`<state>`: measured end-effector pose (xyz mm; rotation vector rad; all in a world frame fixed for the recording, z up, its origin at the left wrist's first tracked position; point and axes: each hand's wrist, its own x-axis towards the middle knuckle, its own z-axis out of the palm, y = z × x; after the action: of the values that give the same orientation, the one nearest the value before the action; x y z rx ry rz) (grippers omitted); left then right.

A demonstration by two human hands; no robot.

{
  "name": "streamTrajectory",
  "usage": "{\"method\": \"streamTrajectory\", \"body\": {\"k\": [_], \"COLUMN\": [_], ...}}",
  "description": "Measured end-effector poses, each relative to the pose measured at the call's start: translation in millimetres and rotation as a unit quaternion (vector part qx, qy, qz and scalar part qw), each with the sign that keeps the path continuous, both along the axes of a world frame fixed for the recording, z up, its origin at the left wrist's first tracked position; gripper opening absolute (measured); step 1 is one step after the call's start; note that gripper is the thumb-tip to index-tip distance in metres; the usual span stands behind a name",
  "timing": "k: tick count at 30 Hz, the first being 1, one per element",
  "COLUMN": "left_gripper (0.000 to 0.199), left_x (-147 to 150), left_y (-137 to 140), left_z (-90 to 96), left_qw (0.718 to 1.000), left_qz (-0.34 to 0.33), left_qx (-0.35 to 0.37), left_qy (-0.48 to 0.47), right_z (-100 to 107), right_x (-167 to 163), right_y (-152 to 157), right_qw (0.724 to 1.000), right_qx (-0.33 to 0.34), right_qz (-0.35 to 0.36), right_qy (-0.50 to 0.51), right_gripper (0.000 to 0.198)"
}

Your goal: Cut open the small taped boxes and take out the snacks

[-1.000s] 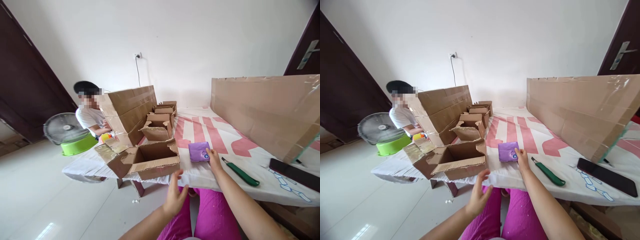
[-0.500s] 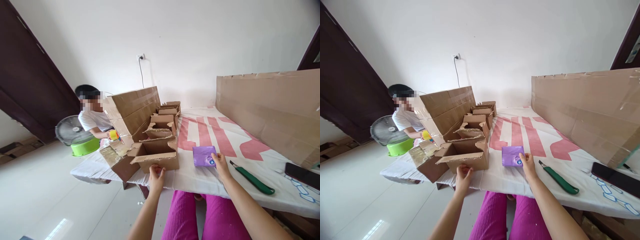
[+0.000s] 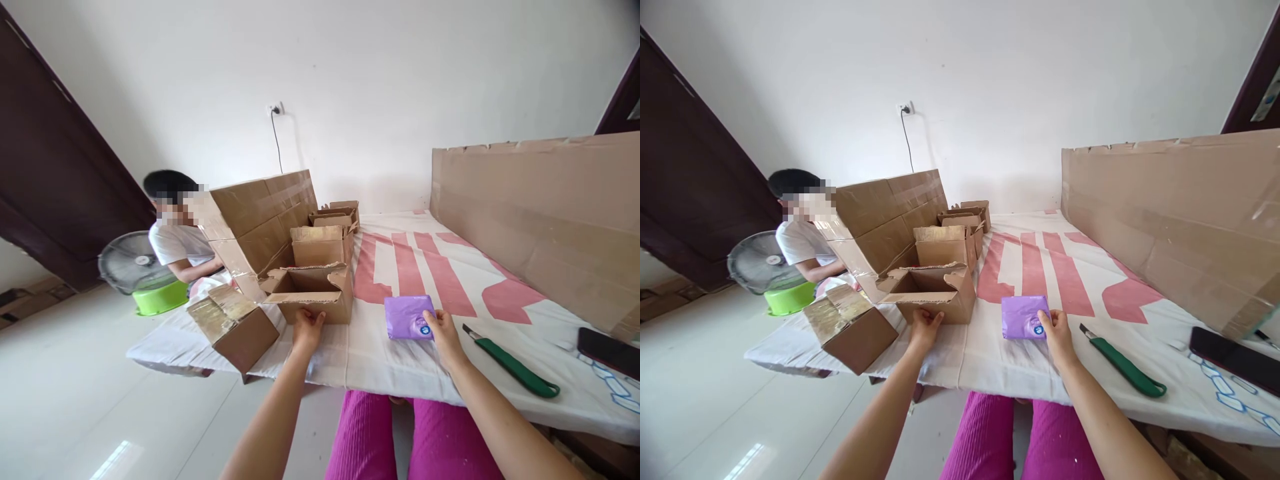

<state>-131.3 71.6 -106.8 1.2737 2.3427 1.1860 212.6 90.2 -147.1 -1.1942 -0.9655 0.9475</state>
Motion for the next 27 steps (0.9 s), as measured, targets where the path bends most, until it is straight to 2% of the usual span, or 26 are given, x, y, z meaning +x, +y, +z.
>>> {"method": "streamTrajectory", "body": {"k": [3, 5, 9, 12, 14, 17, 18, 20, 23, 27], "left_gripper": [0.033, 0.032, 0.028, 0.029, 0.034, 0.046, 0.05, 0.055, 0.046, 0.036], "left_x": [-2, -3, 0, 7, 13, 16, 15, 7, -6, -2], "left_y": [18, 20, 5, -15, -27, -33, -31, -25, -18, -30], "left_z": [0.1, -3.9, -15.5, -13.9, -3.3, 25.3, 36.7, 59.1, 86.4, 107.9], "left_qw": [1.0, 1.0, 0.997, 0.989, 0.973, 0.922, 0.908, 0.902, 0.906, 0.904], "left_qz": [0.005, 0.007, 0.018, 0.038, 0.029, -0.032, -0.054, -0.095, -0.163, -0.224], "left_qx": [0.003, 0.016, 0.07, 0.132, 0.197, 0.259, 0.248, 0.185, 0.096, 0.075], "left_qy": [0.004, 0.006, 0.021, 0.05, 0.117, 0.287, 0.334, 0.377, 0.379, 0.357], "right_z": [1, 2, 3, 6, 7, 9, 10, 11, 15, 28], "right_x": [0, 0, 0, -1, -2, -3, -3, -3, -2, -3], "right_y": [0, 0, -1, -4, -5, -7, -7, -6, -8, -18], "right_qw": [1.0, 1.0, 1.0, 1.0, 0.999, 0.997, 0.997, 0.996, 0.994, 0.982], "right_qx": [-0.013, -0.018, -0.023, -0.022, -0.023, -0.023, -0.024, -0.024, -0.017, 0.01], "right_qz": [-0.004, -0.003, 0.004, 0.016, 0.034, 0.063, 0.068, 0.076, 0.095, 0.175], "right_qy": [-0.004, -0.004, 0.002, 0.013, 0.021, 0.031, 0.035, 0.042, 0.057, 0.072], "right_gripper": [0.045, 0.046, 0.046, 0.046, 0.048, 0.049, 0.05, 0.05, 0.052, 0.06]}}
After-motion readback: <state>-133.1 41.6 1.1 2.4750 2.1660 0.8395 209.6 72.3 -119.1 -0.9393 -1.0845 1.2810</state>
